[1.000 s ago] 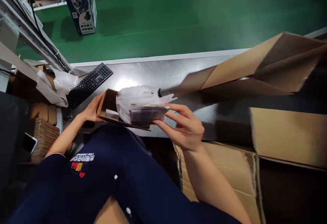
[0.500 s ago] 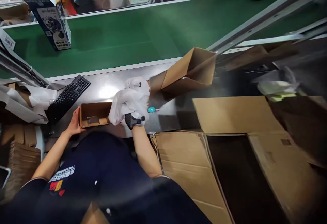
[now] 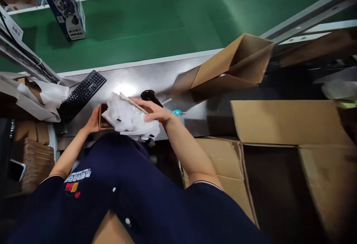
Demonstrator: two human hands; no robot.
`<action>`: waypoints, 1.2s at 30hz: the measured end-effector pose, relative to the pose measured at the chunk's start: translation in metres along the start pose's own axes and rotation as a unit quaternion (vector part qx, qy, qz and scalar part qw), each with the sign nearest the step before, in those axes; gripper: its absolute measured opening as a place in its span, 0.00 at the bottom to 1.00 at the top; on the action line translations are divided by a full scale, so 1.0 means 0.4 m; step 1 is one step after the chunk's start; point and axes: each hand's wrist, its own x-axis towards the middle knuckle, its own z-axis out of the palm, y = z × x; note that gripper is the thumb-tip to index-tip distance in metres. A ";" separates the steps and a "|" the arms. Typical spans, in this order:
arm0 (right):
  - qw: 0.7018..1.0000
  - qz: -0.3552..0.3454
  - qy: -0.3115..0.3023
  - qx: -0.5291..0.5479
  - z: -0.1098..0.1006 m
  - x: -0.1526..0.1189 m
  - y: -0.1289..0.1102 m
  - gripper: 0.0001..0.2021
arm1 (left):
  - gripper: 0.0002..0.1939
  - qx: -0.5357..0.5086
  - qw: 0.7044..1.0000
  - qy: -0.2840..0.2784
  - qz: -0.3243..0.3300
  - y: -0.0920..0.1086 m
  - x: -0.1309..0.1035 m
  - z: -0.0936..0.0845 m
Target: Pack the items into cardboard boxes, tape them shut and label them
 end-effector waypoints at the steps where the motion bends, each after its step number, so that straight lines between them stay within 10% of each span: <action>1: 0.999 0.028 -0.028 -0.020 -0.008 0.009 -0.007 0.46 | 0.71 -0.009 1.000 0.000 0.012 -0.011 -0.001 0.002; 8: 0.966 0.195 -0.153 -0.077 -0.014 0.080 -0.077 0.28 | 0.65 -0.009 0.998 -0.005 0.055 -0.050 -0.021 0.021; 13: 0.931 0.210 -0.100 -0.282 0.037 0.110 -0.102 0.19 | 0.66 -0.021 0.999 0.001 0.047 -0.066 -0.040 0.032; 16: 0.858 0.177 -0.093 -0.474 0.104 0.115 -0.097 0.17 | 0.63 -0.017 0.999 -0.007 0.046 -0.068 -0.044 0.037; 20: 0.759 0.208 0.010 -0.616 0.179 0.101 -0.087 0.18 | 0.62 -0.014 0.999 -0.017 0.050 -0.053 -0.046 0.037; 24: 0.737 0.143 0.123 -0.649 0.195 0.033 -0.092 0.17 | 0.61 -0.022 0.999 -0.013 0.042 -0.039 -0.065 0.038; 27: 0.769 0.066 0.076 -0.631 0.199 -0.023 -0.078 0.21 | 0.60 -0.027 1.000 -0.011 0.009 -0.031 -0.081 0.045; 31: 0.735 0.086 0.003 -0.673 0.219 -0.013 -0.011 0.37 | 0.62 -0.030 0.999 -0.018 -0.016 -0.020 -0.079 0.061; 36: 0.693 0.194 -0.074 -0.691 0.203 0.120 0.087 0.22 | 0.66 -0.040 0.999 -0.027 0.000 -0.028 -0.069 0.087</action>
